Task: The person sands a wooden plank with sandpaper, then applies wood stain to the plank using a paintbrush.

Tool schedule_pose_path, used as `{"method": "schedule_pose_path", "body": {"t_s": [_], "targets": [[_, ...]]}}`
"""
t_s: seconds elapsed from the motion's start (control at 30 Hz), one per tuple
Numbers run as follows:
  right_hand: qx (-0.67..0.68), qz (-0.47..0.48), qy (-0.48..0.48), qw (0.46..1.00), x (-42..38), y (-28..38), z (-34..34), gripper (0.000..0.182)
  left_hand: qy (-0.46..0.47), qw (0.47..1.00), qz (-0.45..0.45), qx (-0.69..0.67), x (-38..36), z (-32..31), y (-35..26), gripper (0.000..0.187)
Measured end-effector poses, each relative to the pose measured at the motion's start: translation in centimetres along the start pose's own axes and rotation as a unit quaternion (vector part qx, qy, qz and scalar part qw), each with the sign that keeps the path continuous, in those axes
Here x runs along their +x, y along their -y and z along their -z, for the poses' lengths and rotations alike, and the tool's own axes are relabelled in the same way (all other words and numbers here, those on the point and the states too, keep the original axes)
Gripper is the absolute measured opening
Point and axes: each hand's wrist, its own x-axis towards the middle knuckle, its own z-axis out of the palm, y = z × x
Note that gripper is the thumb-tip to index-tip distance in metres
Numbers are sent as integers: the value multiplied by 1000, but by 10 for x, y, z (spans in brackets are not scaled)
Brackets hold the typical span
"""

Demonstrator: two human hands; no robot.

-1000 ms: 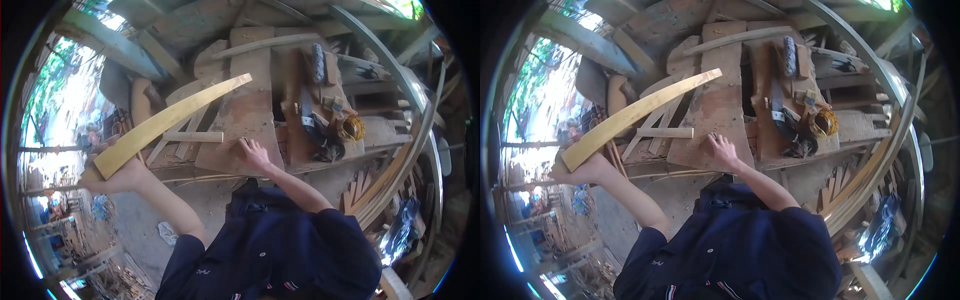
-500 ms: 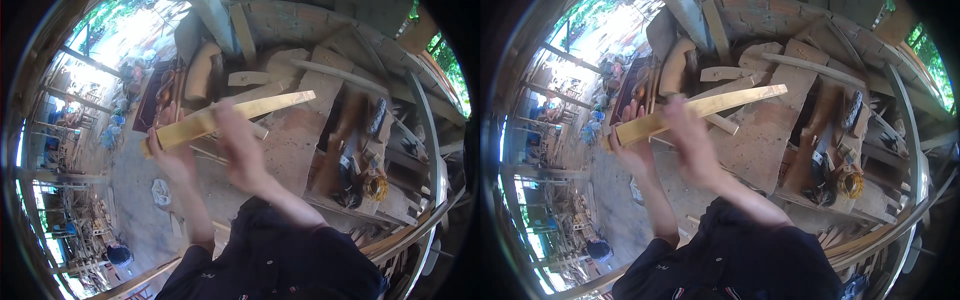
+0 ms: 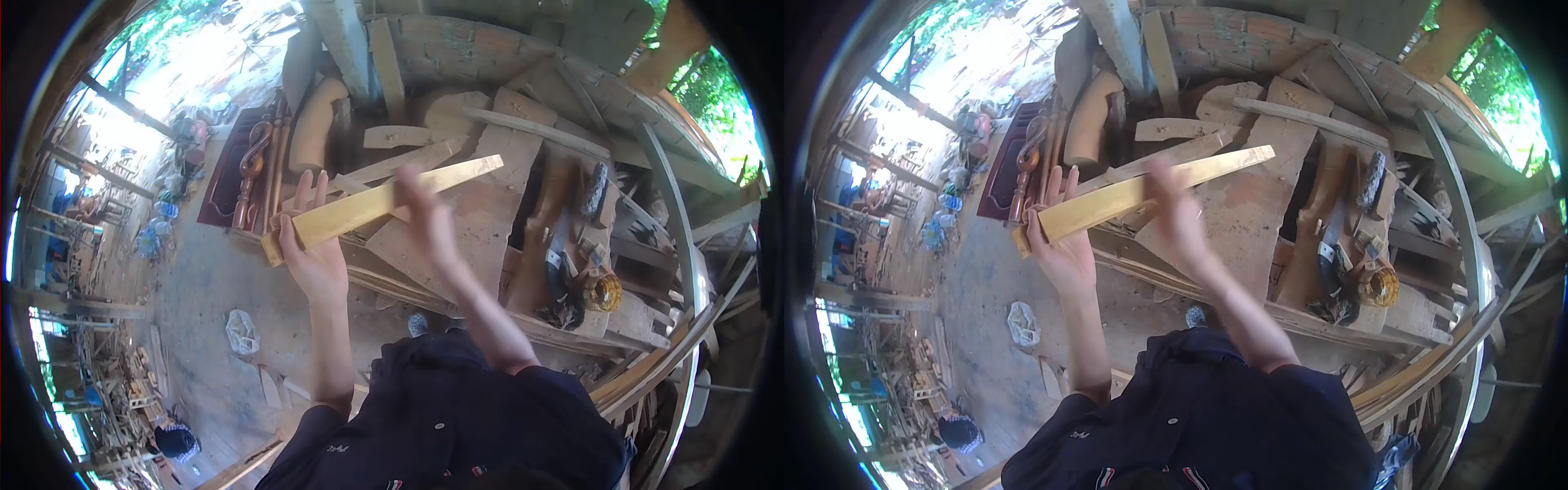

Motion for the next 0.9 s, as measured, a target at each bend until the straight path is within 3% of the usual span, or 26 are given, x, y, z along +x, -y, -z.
{"method": "schedule_pose_path", "body": {"t_s": [0.03,0.1,0.2,0.23,0.27,0.3,0.37,0.43,0.5,0.6,0.63,0.7,0.73,0.77,0.83,0.9], "targets": [[-1,172,-8,985,-23,27,-19,55,4,1000,5,-5,0,-1,-2,23],[18,221,35,974,-47,83,-34,60,-44,997,59,-18,-2,-1,-7,22],[-74,215,49,973,-31,24,-19,57,6,997,78,5,0,16,-10,35],[54,112,32,992,-19,-17,-19,51,7,995,93,22,0,19,-12,40],[92,77,-28,992,-7,-47,-8,46,25,996,81,10,1,30,-11,40],[11,-100,-58,993,1,-62,5,44,20,997,79,9,2,36,-10,40],[-137,-9,-65,988,9,-75,5,50,37,996,85,-1,3,46,-8,44],[-46,153,-26,987,-10,-33,-37,59,26,995,92,-13,5,50,-7,53],[-12,238,38,970,-40,70,-58,64,28,992,114,36,3,46,-11,61],[-70,223,52,971,-31,61,-50,62,46,990,116,71,3,43,-18,75],[-99,204,-2,974,-21,34,-47,58,35,990,123,59,2,38,-21,80],[-160,123,-72,977,-8,-14,-37,50,46,991,112,49,3,55,-15,86],[-113,71,-48,990,-10,0,-45,45,55,989,129,51,3,61,-13,85],[-40,115,-20,992,-23,17,-59,48,66,986,144,53,5,63,-11,84],[-30,239,44,970,-48,96,-70,53,74,985,131,80,-1,50,-17,84],[-64,245,42,966,-40,82,-63,54,90,984,115,106,-2,48,-19,84]]}}
